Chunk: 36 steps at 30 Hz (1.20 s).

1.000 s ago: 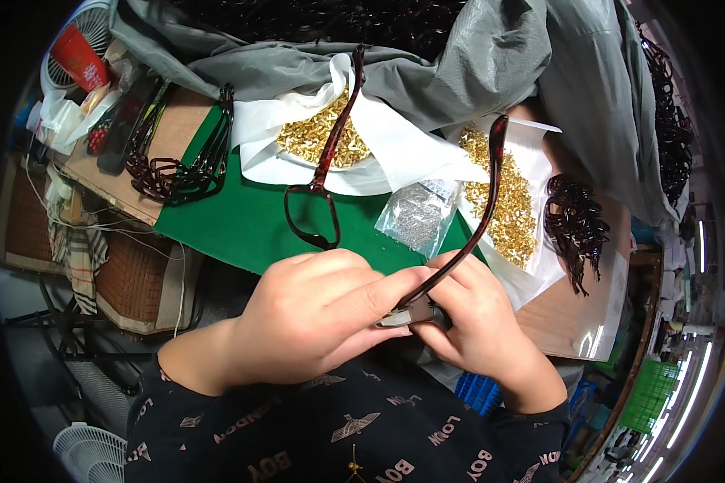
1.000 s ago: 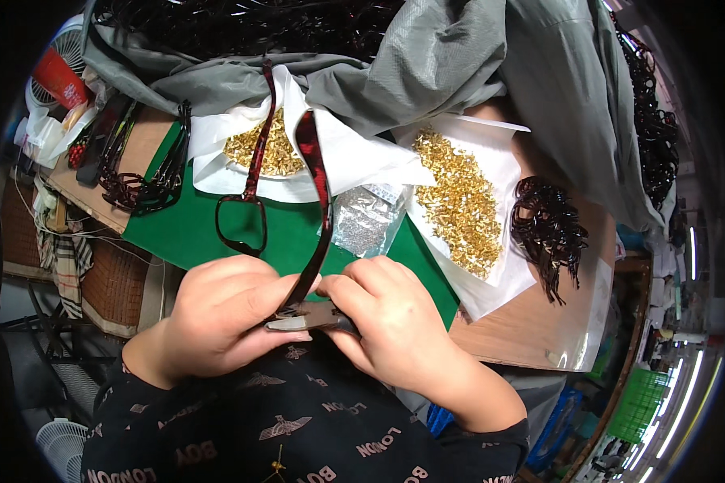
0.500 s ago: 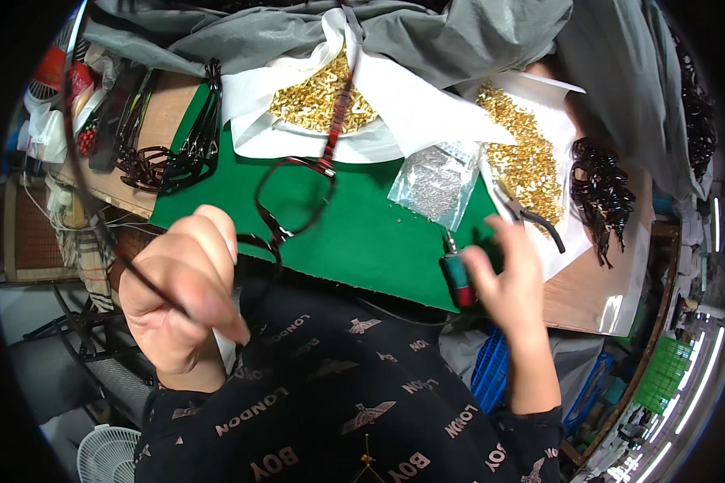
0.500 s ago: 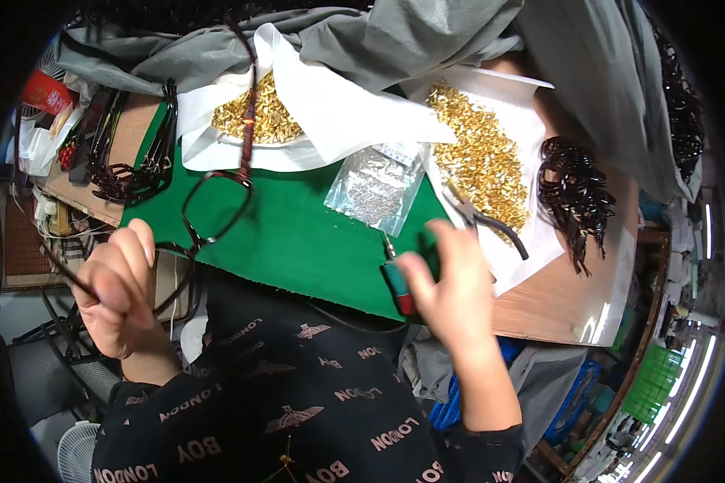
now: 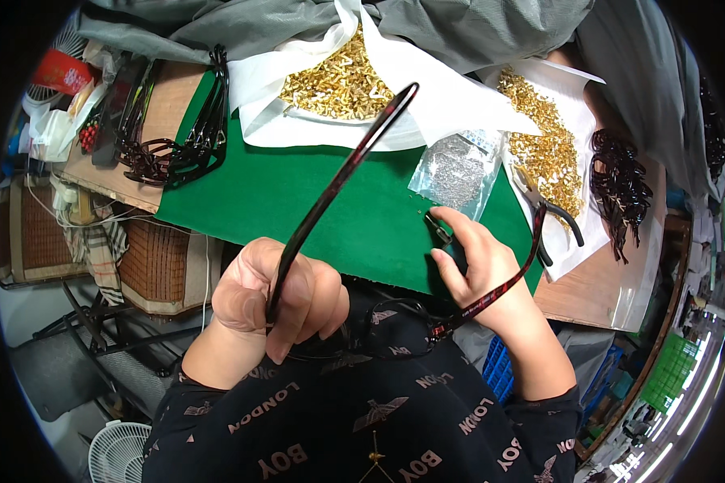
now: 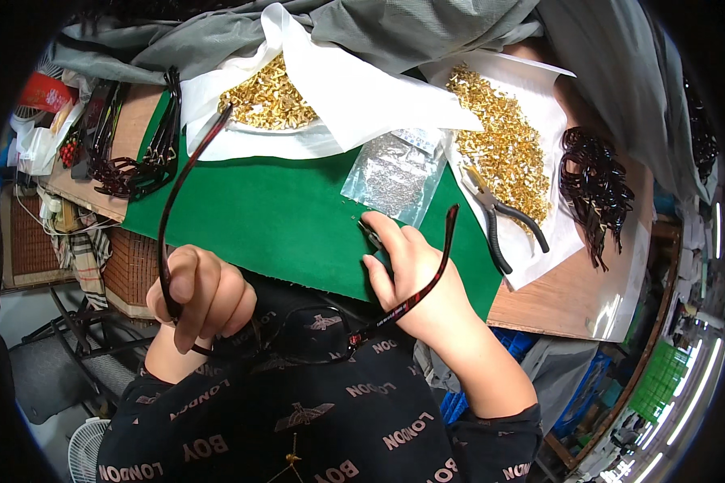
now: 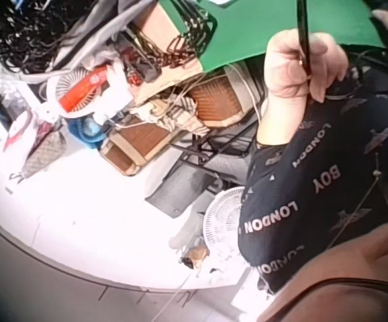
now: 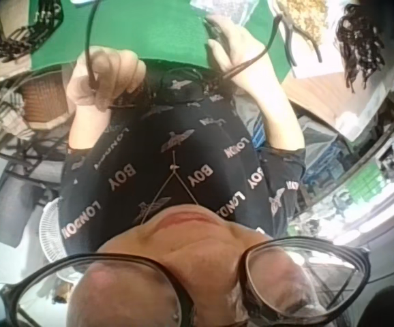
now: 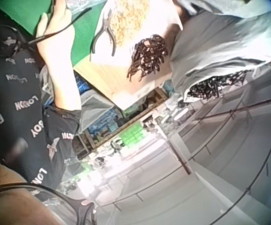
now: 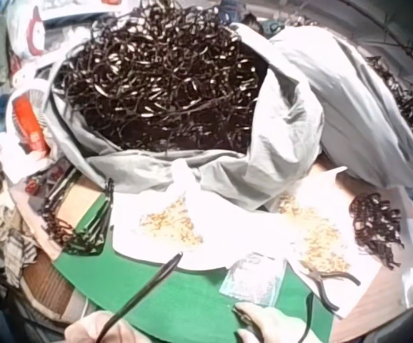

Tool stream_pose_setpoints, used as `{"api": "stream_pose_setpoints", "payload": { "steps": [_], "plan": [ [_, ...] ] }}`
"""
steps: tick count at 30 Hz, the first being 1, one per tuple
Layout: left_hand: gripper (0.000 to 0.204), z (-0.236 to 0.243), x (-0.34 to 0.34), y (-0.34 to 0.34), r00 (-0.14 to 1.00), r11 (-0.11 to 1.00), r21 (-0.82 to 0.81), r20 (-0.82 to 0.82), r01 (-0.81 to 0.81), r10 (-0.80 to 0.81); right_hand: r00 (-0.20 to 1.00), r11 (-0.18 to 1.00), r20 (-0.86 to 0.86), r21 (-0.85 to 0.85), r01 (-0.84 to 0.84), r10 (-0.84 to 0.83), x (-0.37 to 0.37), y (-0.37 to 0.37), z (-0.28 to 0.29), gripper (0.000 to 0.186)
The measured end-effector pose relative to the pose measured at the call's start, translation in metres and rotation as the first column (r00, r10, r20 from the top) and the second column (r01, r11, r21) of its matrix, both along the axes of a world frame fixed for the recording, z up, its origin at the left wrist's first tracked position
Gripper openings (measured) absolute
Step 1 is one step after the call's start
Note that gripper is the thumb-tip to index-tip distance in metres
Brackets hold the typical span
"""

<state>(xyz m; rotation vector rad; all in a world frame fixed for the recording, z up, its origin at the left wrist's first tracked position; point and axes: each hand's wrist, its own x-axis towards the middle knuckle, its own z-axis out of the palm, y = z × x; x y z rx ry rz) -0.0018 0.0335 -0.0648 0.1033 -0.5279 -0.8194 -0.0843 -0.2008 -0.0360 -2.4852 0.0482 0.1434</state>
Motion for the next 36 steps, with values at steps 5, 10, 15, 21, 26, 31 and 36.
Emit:
{"api": "stream_pose_setpoints", "payload": {
  "steps": [5,10,15,21,26,31,36],
  "plan": [
    [0.031,-0.003,0.007,0.001,0.997,0.998,-0.046,0.054,-0.045,0.048,0.998,0.998,-0.020,-0.037,-0.052,0.052,0.008,0.002,0.000,0.040],
    [0.031,-0.005,0.014,0.002,0.995,0.998,-0.058,0.086,-0.039,0.044,0.991,0.995,-0.128,-0.087,-0.049,0.038,0.008,0.005,0.005,0.041],
    [0.031,-0.005,0.014,0.007,0.996,0.997,0.008,0.057,-0.076,0.076,0.989,0.987,-0.144,-0.153,-0.044,0.022,0.010,0.011,0.009,0.039],
    [0.032,-0.003,0.015,0.012,0.994,0.995,0.027,0.057,-0.097,0.096,0.998,0.994,-0.034,-0.095,-0.049,0.046,0.004,0.007,0.002,0.042],
    [0.031,-0.004,0.017,0.010,0.994,0.996,0.007,0.067,-0.086,0.085,0.998,0.991,-0.049,-0.120,-0.054,0.049,0.005,0.012,0.005,0.047],
    [0.030,-0.005,0.017,0.007,0.996,0.998,-0.006,0.052,-0.066,0.066,0.984,0.990,-0.177,-0.137,-0.026,0.002,0.007,0.013,0.013,0.047],
    [0.029,-0.006,0.010,0.002,0.998,0.997,0.024,-0.004,-0.067,0.067,0.998,0.996,-0.053,-0.085,-0.024,0.020,0.004,0.009,-0.001,0.050]
  ]
}}
